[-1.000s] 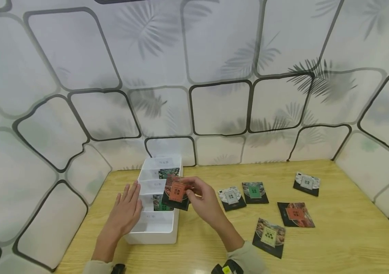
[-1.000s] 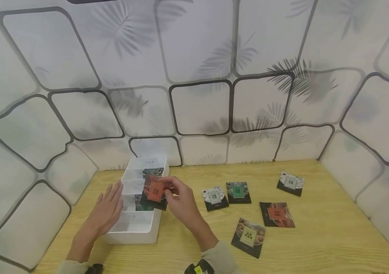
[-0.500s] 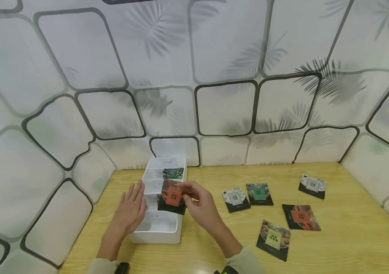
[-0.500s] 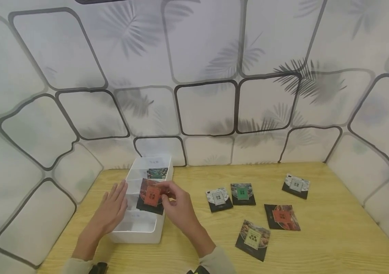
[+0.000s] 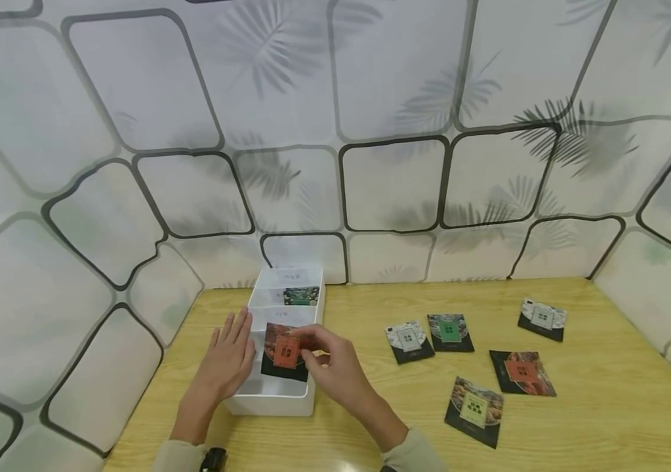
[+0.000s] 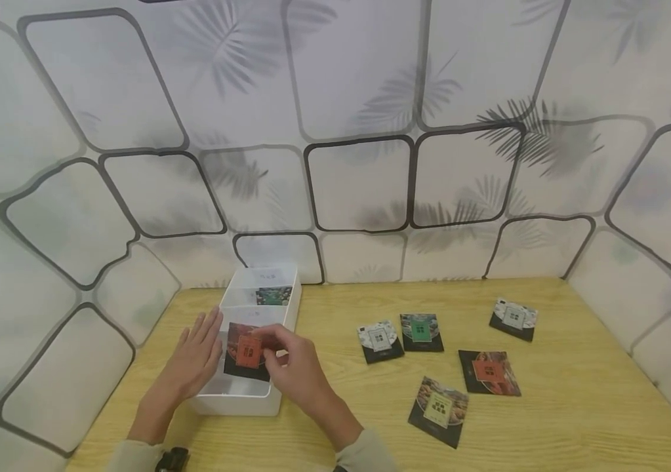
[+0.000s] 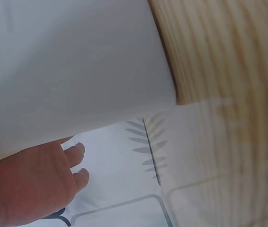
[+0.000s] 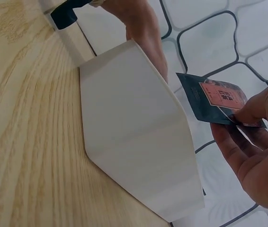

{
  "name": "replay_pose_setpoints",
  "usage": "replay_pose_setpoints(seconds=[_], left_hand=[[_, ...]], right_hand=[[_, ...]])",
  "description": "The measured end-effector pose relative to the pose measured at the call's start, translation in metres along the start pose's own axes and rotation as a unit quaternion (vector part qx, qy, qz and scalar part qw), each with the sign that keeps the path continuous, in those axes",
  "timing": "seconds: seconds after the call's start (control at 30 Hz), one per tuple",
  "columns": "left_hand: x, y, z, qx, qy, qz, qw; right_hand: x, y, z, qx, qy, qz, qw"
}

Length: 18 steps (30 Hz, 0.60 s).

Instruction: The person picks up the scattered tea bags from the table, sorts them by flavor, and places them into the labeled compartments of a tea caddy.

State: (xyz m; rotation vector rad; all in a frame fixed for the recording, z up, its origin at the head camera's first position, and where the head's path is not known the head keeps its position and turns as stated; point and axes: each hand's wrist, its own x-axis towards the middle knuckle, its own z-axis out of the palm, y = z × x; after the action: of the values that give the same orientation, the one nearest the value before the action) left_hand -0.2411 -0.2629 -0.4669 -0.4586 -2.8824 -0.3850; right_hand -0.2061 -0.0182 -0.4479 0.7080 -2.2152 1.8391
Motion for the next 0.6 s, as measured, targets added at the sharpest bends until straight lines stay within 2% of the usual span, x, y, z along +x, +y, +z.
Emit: replay_pose_setpoints(seconds=[0.2,0.47,0.6], left_hand=[[0.0002,0.0005,-0.0009,-0.005,-0.006,-0.003,1.0],[0.0004,0.0001,0.0,-0.009,-0.007,-0.002,0.9999],[0.0006,-0.0016,0.0006,-0.013,-0.005,0.0,0.9999]], right_hand=[[-0.0015,0.0012,0.0024,-0.011,-0.008,-0.012,1.0],[-0.0059,0.0013,0.0049,-0.019,-0.055,-0.027,0.998],[-0.0078,0.0002,0.0051,-0.025,-0.062,-0.029,0.997]])
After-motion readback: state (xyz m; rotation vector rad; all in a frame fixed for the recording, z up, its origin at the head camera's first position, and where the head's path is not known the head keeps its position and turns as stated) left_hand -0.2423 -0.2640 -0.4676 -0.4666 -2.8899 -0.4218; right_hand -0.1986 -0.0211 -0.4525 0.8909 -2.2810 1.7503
